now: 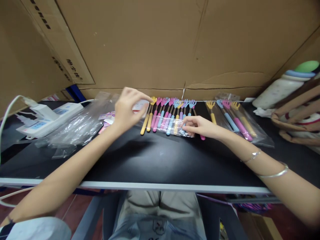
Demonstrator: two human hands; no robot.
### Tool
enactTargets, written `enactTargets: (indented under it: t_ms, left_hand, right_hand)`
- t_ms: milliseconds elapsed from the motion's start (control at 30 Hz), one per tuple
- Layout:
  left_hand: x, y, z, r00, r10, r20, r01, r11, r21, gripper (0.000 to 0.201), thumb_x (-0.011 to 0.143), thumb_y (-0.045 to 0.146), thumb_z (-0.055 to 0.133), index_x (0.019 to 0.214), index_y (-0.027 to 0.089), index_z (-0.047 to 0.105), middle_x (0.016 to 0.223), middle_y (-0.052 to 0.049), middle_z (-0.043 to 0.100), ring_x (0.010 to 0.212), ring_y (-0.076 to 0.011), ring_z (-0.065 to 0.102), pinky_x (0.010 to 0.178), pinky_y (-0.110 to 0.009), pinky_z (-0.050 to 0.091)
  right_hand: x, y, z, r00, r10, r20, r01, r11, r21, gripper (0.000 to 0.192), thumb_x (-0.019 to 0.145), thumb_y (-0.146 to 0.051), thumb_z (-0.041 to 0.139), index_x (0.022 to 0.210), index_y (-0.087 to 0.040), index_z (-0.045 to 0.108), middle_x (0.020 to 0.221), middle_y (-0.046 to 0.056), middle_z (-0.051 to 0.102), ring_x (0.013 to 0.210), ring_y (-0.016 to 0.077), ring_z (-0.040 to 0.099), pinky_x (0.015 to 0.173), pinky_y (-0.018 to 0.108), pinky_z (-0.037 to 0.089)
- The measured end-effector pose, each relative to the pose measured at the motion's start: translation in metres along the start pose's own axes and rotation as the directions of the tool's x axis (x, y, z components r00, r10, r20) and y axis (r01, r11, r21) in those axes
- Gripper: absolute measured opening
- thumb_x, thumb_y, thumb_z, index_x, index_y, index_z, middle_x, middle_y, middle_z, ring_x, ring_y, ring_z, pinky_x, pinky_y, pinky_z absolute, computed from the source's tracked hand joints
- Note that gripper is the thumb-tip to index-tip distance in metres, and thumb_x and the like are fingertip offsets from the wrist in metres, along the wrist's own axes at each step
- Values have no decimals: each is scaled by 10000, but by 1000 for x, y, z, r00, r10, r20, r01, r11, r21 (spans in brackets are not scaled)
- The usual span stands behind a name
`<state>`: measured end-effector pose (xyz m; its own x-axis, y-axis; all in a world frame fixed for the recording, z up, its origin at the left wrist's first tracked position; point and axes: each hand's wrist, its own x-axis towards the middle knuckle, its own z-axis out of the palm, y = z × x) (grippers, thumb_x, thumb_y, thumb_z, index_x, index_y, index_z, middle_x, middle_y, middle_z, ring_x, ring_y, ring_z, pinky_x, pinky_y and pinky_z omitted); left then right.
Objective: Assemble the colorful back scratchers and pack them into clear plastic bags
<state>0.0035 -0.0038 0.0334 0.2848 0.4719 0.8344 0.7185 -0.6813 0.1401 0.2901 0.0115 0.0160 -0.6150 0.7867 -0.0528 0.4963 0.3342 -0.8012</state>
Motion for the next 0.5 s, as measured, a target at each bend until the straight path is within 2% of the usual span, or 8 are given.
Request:
enactTargets:
  t_ms: [33, 67, 167, 267, 367, 500]
  left_hand:
    - [-3, 8, 6, 992, 55, 112, -52, 998, -24, 176, 903, 342, 524, 966, 260, 666, 944, -18, 676, 976, -226, 534, 900, -427, 440]
    - [-7, 14, 12, 958, 122, 258, -114, 992, -43, 227, 902, 362, 527, 1060, 249, 645, 1047, -24, 668, 1050, -233, 523, 930, -422, 434]
    - [-19, 25, 26, 863, 220, 454, -210, 975, -74, 467, 850, 437, 605, 1261, 225, 535, 1269, -66, 576, 1208, -253, 461, 1000, -412, 401]
    - [-25, 29, 31, 835, 226, 502, -225, 972, -63, 551, 831, 402, 636, 1322, 219, 467, 1283, -82, 552, 1194, -239, 477, 995, -386, 395]
    - [-25, 28, 29, 850, 189, 492, -213, 977, -6, 499, 840, 339, 617, 1301, 209, 476, 1235, -74, 575, 1144, -233, 504, 958, -369, 401]
    - [-23, 26, 28, 857, 171, 486, -217, 975, 39, 449, 852, 352, 595, 1266, 208, 498, 1206, -71, 578, 1121, -236, 513, 920, -354, 412]
  right_hand:
    - [0, 0, 0, 1000, -8, -2, 8, 1000, -2, 287, 796, -433, 612, 886, -165, 561, 562, -30, 570, 500, 92, 533, 455, 207, 421]
    - [0, 1, 0, 1000, -16, -6, 16, 1000, -4, 291, 793, -439, 614, 885, -167, 568, 559, -30, 571, 496, 94, 533, 454, 209, 418]
    - [1, 4, 0, 999, -48, -9, 48, 999, -9, 298, 795, -447, 614, 898, -169, 585, 555, -31, 574, 488, 97, 533, 461, 216, 415]
    - [2, 6, 1, 996, -85, 0, 85, 996, -13, 289, 817, -432, 596, 932, -166, 591, 558, -32, 577, 500, 98, 539, 512, 231, 441]
    - [3, 6, 3, 995, -100, -10, 100, 995, -24, 283, 820, -417, 591, 955, -168, 588, 564, -34, 578, 511, 103, 546, 541, 242, 453]
    - [2, 2, 5, 992, -117, -47, 115, 992, -44, 283, 804, -420, 603, 942, -173, 599, 580, -31, 579, 526, 110, 556, 559, 250, 454]
